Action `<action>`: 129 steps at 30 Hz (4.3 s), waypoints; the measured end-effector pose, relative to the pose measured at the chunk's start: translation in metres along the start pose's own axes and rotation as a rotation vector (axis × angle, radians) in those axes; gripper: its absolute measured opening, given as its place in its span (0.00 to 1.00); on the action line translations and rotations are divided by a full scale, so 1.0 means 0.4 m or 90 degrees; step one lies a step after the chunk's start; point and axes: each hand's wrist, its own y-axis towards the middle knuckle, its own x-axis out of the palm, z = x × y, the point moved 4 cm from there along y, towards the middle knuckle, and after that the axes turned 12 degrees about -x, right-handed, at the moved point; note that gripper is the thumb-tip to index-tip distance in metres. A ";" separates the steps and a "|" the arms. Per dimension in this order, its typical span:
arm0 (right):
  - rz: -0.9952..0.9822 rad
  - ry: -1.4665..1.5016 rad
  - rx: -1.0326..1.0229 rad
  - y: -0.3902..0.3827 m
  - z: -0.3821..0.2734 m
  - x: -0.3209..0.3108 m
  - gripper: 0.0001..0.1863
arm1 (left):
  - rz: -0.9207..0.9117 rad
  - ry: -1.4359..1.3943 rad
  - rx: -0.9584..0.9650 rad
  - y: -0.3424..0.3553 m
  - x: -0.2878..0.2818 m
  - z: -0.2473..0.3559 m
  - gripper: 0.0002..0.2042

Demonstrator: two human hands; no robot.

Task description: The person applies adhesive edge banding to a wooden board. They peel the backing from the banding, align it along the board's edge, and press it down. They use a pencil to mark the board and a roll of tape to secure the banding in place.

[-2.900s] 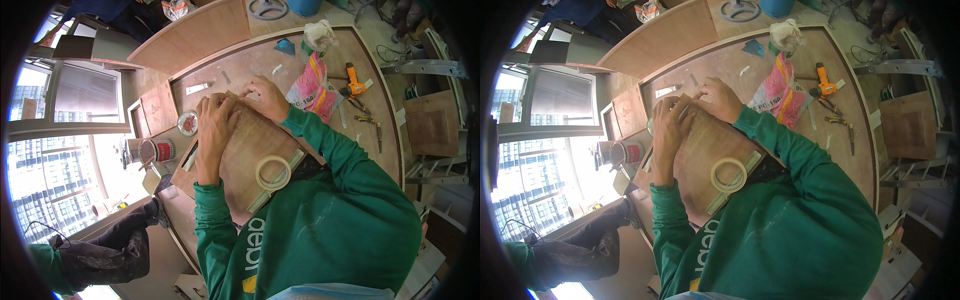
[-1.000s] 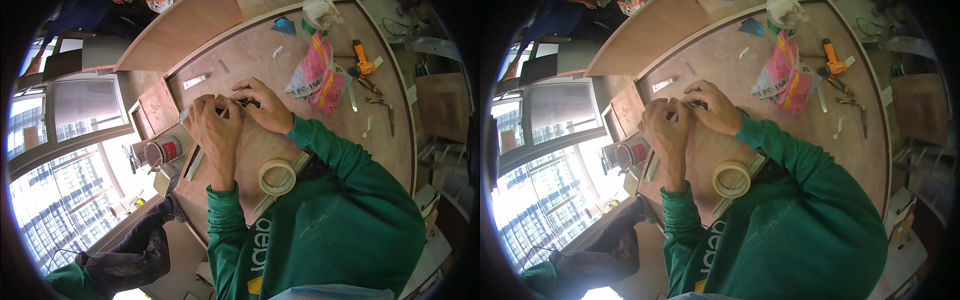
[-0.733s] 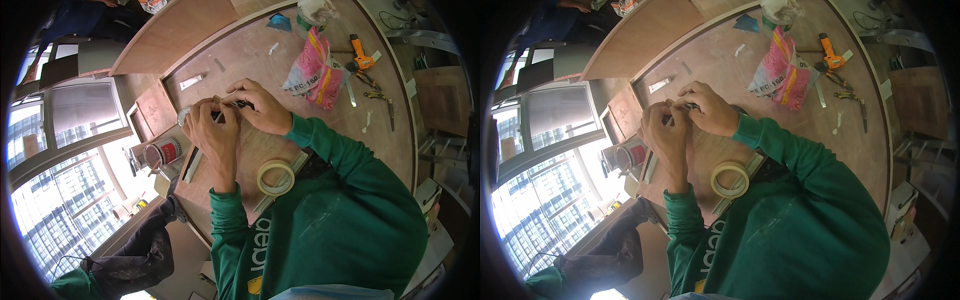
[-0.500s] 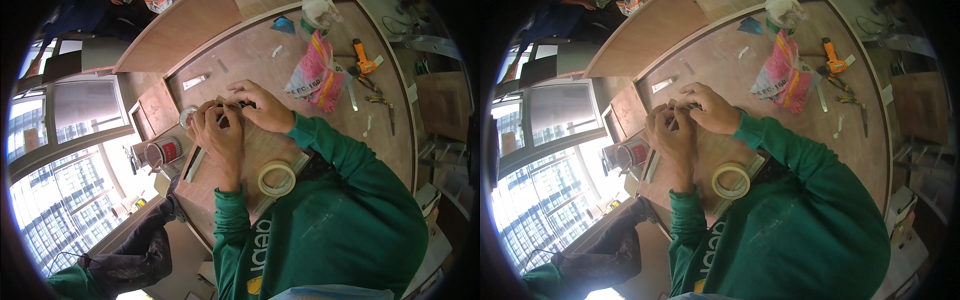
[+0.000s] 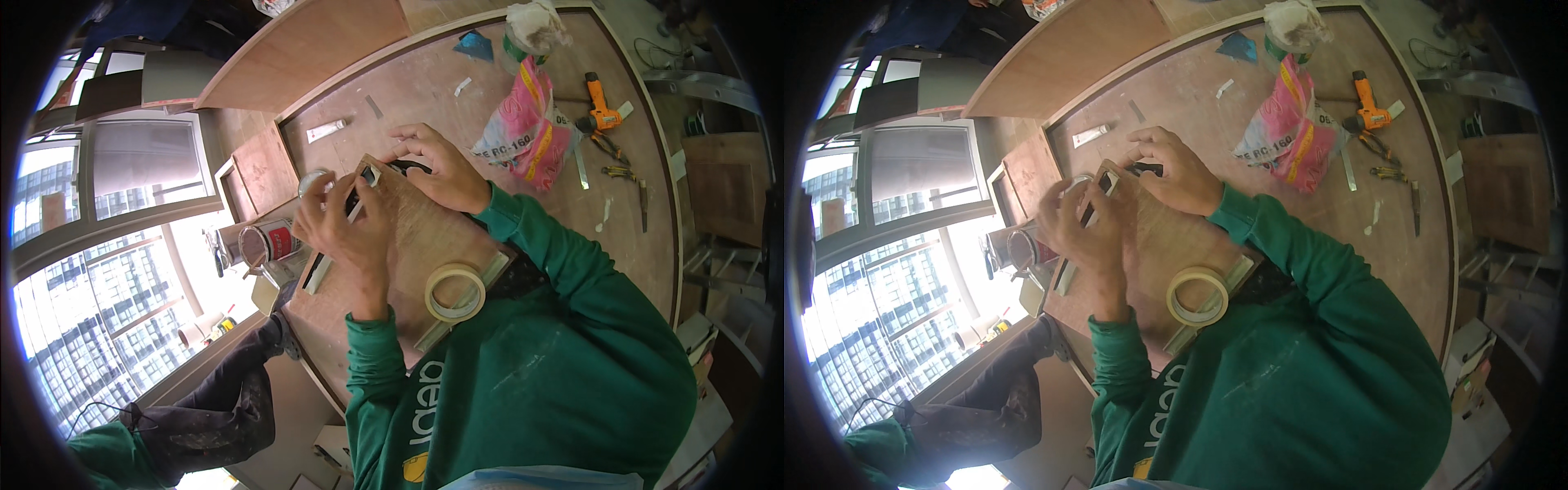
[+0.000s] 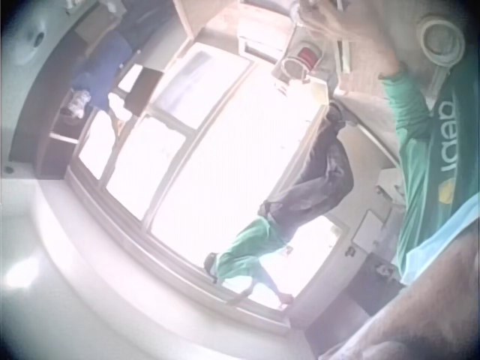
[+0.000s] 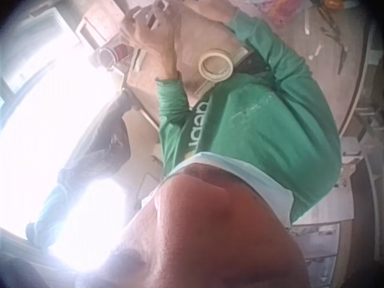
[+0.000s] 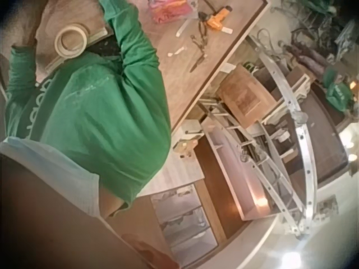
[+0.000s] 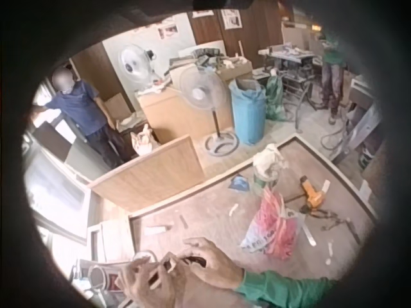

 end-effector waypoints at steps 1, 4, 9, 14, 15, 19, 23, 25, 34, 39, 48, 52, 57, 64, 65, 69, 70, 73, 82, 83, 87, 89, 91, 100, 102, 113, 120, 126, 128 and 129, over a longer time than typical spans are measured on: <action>-0.006 0.002 0.003 0.001 -0.004 0.001 0.23 | -0.014 -0.015 -0.021 0.016 -0.016 -0.004 0.10; -0.005 0.024 0.017 0.000 -0.021 0.007 0.23 | -0.106 0.027 0.002 0.057 -0.023 0.010 0.10; 0.023 0.022 0.018 -0.005 -0.023 0.024 0.20 | -0.175 0.092 0.035 0.067 0.012 0.038 0.13; 0.049 0.011 0.005 -0.013 -0.019 0.029 0.19 | -0.181 0.104 0.010 0.059 0.039 0.043 0.12; 0.051 0.010 0.006 -0.015 -0.022 0.027 0.19 | -0.179 0.104 0.009 0.057 0.043 0.042 0.11; 0.057 0.028 0.011 -0.013 -0.026 0.021 0.19 | -0.173 0.039 -0.019 0.030 0.043 0.047 0.10; 0.043 0.063 0.022 -0.014 -0.015 0.022 0.18 | -0.163 -0.002 -0.041 0.007 0.044 0.038 0.09; 0.027 0.080 0.040 -0.018 -0.007 0.026 0.19 | -0.158 -0.008 -0.038 0.002 0.043 0.038 0.09; -0.013 0.076 0.041 -0.012 -0.008 0.037 0.25 | -0.145 -0.043 -0.045 -0.005 0.051 0.032 0.07; 0.007 0.024 0.000 -0.009 -0.026 0.029 0.25 | -0.122 -0.019 -0.043 -0.001 0.046 0.020 0.07; -0.034 0.054 -0.079 0.049 0.026 0.000 0.19 | -0.150 -0.055 0.011 0.004 0.039 0.003 0.03; -0.112 0.082 -0.120 0.092 0.047 0.008 0.16 | -0.173 -0.074 0.011 0.007 0.035 -0.004 0.04; -0.135 0.052 -0.189 0.112 0.049 0.003 0.12 | -0.195 -0.067 0.018 0.009 0.027 0.004 0.06; -0.171 -0.030 -0.231 0.118 0.027 -0.029 0.07 | -0.203 -0.083 0.029 0.007 0.032 -0.011 0.07; -0.175 -0.036 -0.232 0.118 0.026 -0.032 0.07 | -0.206 -0.083 0.029 0.007 0.029 -0.008 0.07; -0.173 -0.060 -0.266 0.131 0.020 -0.032 0.06 | -0.212 -0.074 0.030 0.008 0.028 -0.006 0.08; -0.184 -0.073 -0.267 0.136 0.018 -0.033 0.06 | -0.209 -0.075 0.032 0.007 0.029 -0.007 0.08; -0.220 -0.100 -0.277 0.145 0.019 -0.035 0.06 | -0.205 -0.073 0.034 0.006 0.029 -0.007 0.08; -0.243 -0.161 -0.312 0.153 0.011 -0.026 0.07 | -0.133 0.027 0.109 0.008 0.009 0.015 0.11; -0.245 -0.163 -0.307 0.154 0.010 -0.026 0.08 | -0.118 0.028 0.119 0.008 0.008 0.014 0.11; -0.218 -0.178 -0.351 0.152 0.004 -0.028 0.08 | -0.111 0.008 0.078 0.027 0.002 -0.005 0.16; -0.217 -0.176 -0.353 0.155 0.002 -0.022 0.09 | -0.134 -0.025 0.083 0.040 0.002 -0.016 0.15; -0.214 -0.180 -0.366 0.158 0.001 -0.016 0.09 | -0.153 -0.031 0.085 0.040 0.000 -0.017 0.13; -0.192 -0.193 -0.359 0.168 -0.002 0.001 0.08 | -0.179 -0.042 0.036 0.024 0.001 -0.013 0.12; -0.141 -0.195 -0.328 0.160 0.005 0.003 0.05 | -0.161 -0.065 0.039 0.026 0.003 -0.021 0.12; -0.058 -0.021 -0.074 0.037 -0.018 -0.013 0.14 | -0.145 -0.041 0.013 0.022 -0.038 -0.036 0.12; -0.044 0.001 -0.040 0.012 -0.027 0.021 0.21 | -0.099 -0.037 -0.074 -0.018 -0.148 -0.128 0.13; -0.031 -0.002 -0.066 0.030 -0.027 0.014 0.21 | -0.011 -0.042 -0.085 -0.079 -0.201 -0.229 0.13; -0.059 -0.042 -0.067 0.030 -0.023 0.015 0.20 | 0.024 -0.044 -0.205 -0.117 -0.234 -0.298 0.15; -0.049 -0.047 -0.084 0.030 -0.019 0.013 0.20 | 0.042 -0.042 -0.266 -0.135 -0.249 -0.326 0.15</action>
